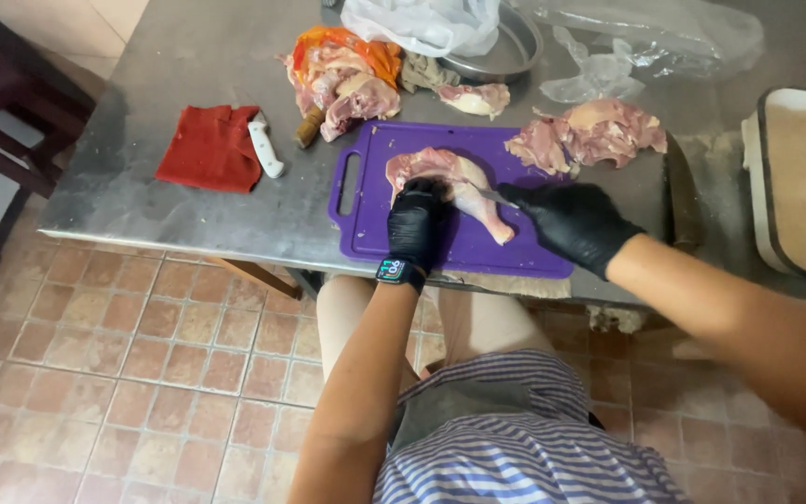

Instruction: Trimming and deboning raw chicken pieces on a purple cutting board using a knife.

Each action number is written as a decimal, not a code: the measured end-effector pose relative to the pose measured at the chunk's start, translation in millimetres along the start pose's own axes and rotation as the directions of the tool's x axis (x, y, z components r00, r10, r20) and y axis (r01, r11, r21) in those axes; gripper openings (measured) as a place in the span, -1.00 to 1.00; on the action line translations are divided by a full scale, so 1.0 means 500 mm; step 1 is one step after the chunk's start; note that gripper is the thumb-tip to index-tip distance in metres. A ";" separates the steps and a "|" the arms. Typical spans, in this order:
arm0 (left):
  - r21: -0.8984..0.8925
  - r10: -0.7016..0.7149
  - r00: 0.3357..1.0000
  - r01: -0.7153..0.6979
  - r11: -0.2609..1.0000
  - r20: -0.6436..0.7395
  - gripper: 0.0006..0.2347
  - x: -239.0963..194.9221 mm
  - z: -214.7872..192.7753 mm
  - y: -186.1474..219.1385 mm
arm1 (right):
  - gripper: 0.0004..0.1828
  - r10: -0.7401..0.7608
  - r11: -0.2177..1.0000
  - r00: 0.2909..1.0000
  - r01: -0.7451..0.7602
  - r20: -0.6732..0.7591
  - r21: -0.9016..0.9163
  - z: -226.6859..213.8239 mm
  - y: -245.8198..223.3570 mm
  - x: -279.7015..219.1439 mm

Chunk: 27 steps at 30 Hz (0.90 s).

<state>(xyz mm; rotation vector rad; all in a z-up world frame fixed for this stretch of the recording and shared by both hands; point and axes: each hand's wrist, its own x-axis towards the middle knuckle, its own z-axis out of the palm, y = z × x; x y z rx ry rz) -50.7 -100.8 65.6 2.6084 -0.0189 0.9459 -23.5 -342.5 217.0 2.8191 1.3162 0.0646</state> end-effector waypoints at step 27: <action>-0.017 0.062 0.996 -0.061 0.998 0.063 -0.44 -0.010 -0.083 0.078 | -0.39 0.224 0.943 0.951 -0.266 0.211 0.200 -0.235 -0.024 -0.109</action>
